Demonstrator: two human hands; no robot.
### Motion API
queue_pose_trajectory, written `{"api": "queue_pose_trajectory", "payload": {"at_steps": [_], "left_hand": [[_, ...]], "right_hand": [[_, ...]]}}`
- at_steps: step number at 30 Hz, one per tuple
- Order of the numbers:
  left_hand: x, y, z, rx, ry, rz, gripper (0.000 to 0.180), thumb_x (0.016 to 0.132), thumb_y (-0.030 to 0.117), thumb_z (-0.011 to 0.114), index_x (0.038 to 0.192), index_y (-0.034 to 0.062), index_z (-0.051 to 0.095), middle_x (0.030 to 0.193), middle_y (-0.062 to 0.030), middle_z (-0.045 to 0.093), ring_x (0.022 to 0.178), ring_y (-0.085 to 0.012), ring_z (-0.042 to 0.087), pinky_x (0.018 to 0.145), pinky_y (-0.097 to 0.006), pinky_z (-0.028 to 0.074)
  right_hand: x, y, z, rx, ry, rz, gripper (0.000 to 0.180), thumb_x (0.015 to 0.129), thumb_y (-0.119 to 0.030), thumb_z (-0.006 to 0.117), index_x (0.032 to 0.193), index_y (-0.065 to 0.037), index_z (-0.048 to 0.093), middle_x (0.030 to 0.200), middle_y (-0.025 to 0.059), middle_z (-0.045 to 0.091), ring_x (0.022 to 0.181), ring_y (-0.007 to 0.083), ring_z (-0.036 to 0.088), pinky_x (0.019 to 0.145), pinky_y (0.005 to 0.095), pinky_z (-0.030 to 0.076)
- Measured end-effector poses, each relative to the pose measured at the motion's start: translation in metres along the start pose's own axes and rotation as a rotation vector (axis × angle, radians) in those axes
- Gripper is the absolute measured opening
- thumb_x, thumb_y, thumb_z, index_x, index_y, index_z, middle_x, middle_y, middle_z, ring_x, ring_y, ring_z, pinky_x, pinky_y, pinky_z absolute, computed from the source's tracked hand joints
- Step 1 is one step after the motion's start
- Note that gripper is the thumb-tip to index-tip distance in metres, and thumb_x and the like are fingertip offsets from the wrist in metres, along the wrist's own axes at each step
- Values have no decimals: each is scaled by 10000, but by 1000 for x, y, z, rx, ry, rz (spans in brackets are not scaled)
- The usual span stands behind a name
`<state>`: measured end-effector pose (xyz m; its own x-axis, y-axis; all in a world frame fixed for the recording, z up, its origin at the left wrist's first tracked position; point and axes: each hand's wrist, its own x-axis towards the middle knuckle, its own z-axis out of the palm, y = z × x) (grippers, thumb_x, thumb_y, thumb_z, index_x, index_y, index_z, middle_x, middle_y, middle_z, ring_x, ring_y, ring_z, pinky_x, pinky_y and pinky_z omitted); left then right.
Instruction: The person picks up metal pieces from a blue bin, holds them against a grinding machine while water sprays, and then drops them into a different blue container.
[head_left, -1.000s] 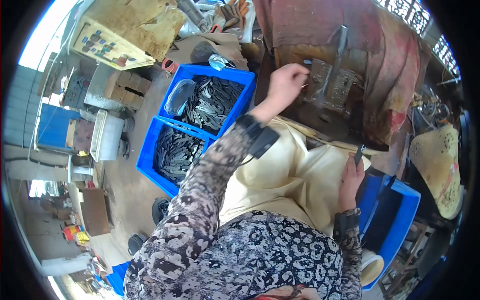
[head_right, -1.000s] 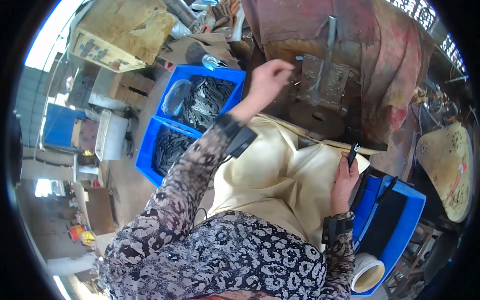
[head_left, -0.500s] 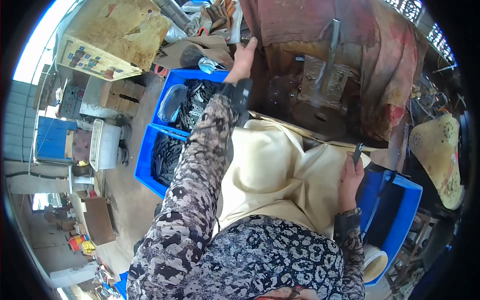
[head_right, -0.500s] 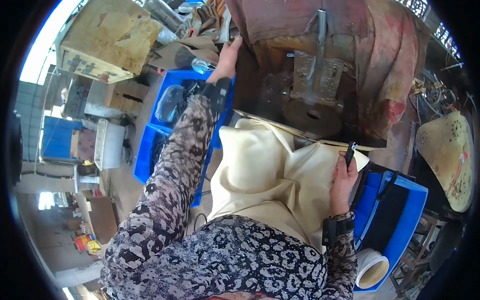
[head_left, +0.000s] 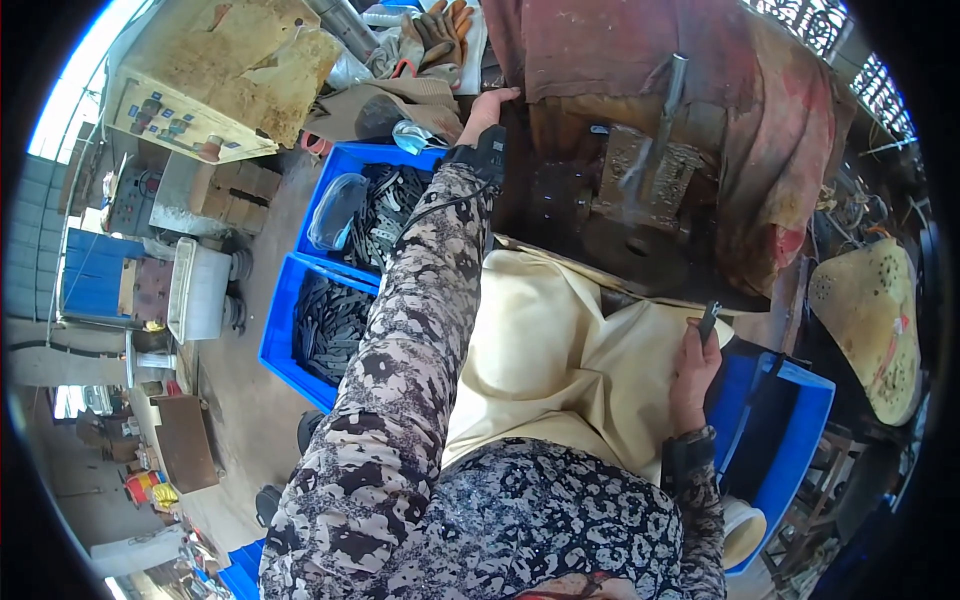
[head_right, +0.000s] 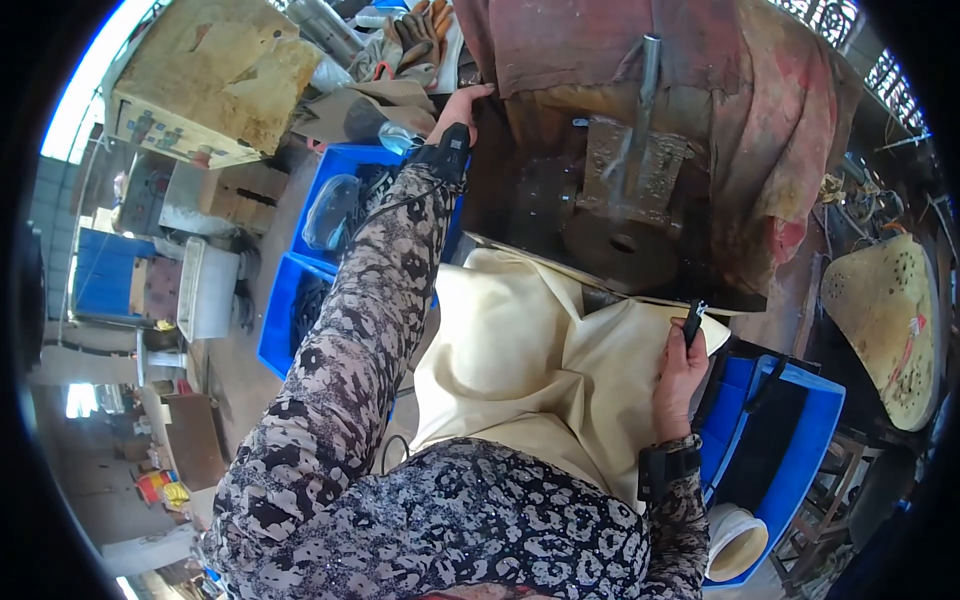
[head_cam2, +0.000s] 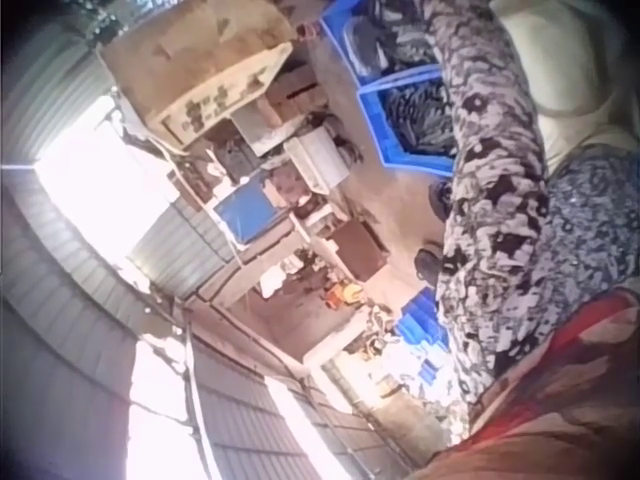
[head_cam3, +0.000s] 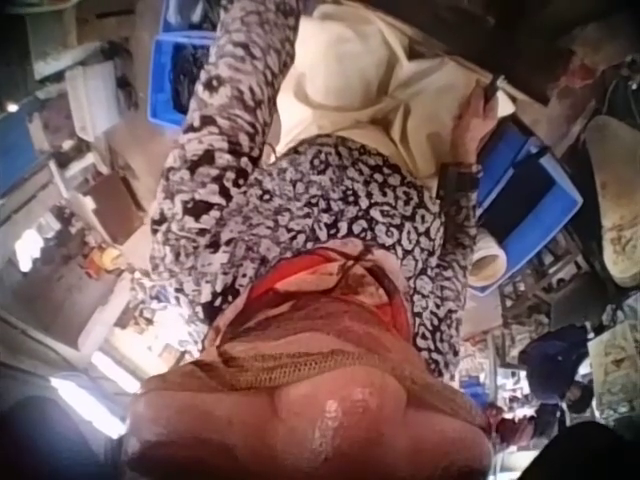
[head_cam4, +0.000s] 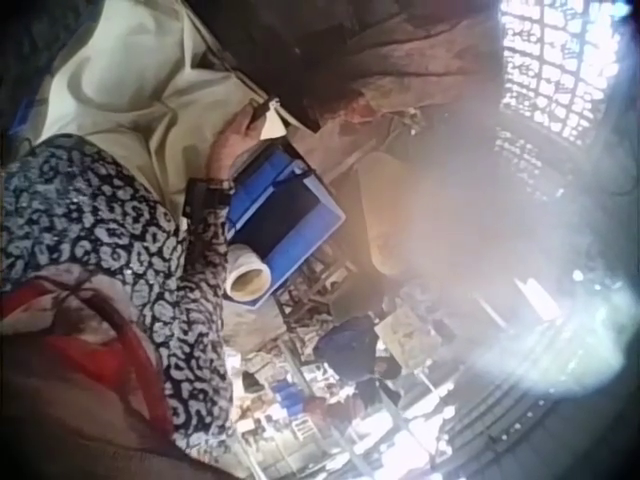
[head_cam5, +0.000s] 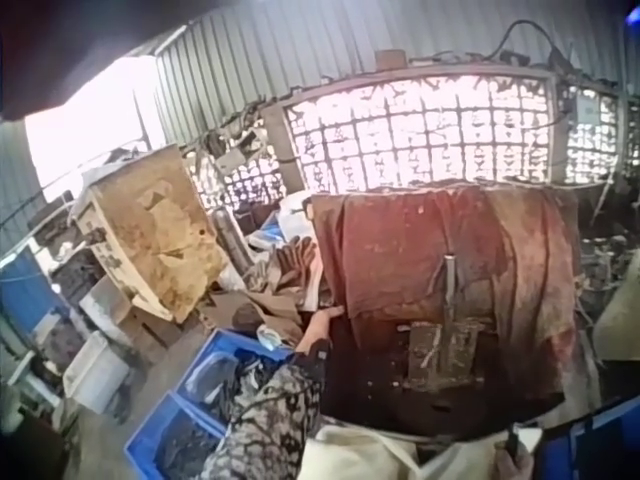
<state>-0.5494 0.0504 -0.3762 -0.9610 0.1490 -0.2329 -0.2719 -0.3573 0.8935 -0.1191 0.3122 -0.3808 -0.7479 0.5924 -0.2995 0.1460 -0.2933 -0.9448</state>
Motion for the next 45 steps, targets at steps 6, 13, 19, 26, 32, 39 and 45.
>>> {"api": "queue_pose_trajectory", "payload": {"at_steps": [6, 13, 19, 26, 32, 39, 45], "left_hand": [[2, -1, -1, 2, 53, -48, 259, 731, 160, 696, 970, 60, 677, 962, -71, 687, 940, -246, 598, 892, -346, 427], [-3, 3, 5, -53, 67, -48, 232, 747, 140, 715, 922, -10, 696, 876, -89, 685, 791, -215, 624, 738, -338, 474], [-9, 8, 0, -20, 27, -38, 286, 717, 212, 712, 969, 84, 671, 1005, -65, 663, 996, -234, 547, 914, -338, 379], [-17, 9, 13, -36, 98, -21, 271, 731, 188, 708, 962, 49, 681, 983, -88, 653, 916, -246, 564, 840, -348, 414], [-11, 4, 7, -10, 58, -29, 344, 714, 243, 714, 1016, 84, 672, 1100, -84, 634, 1048, -258, 512, 938, -364, 360], [-25, 14, 18, 817, 314, 224, 297, 729, 188, 702, 940, -22, 690, 969, -196, 684, 975, -326, 638, 860, -392, 479], [-106, 25, 46, 765, 318, 663, 366, 731, 118, 699, 1078, 21, 630, 880, -135, 674, 843, -252, 650, 780, -354, 507]], "right_hand": [[1, 3, -2, -9, -12, 7, 87, 949, -151, 579, 1006, -105, 625, 634, -108, 391, 491, -14, 289, 431, 184, 188], [1, 2, -2, -31, 13, -14, 92, 948, -168, 588, 1001, -106, 627, 617, -114, 385, 482, -14, 286, 424, 188, 189], [2, 5, -2, -17, -8, -16, 94, 948, -174, 588, 998, -104, 627, 614, -113, 387, 478, -10, 291, 424, 186, 192], [2, 5, -4, -29, -6, -14, 100, 947, -184, 591, 997, -106, 627, 613, -112, 389, 479, -9, 296, 423, 185, 198], [-1, -1, 0, -60, 4, -8, 98, 949, -184, 586, 997, -109, 628, 616, -112, 392, 485, -10, 300, 424, 185, 202], [0, 3, -3, -58, -2, -26, 82, 946, -162, 587, 993, -110, 628, 620, -118, 387, 491, -13, 284, 436, 182, 191], [0, 3, -1, -32, -21, -19, 79, 941, -146, 585, 994, -106, 629, 629, -122, 387, 498, -14, 287, 443, 188, 182]]}}
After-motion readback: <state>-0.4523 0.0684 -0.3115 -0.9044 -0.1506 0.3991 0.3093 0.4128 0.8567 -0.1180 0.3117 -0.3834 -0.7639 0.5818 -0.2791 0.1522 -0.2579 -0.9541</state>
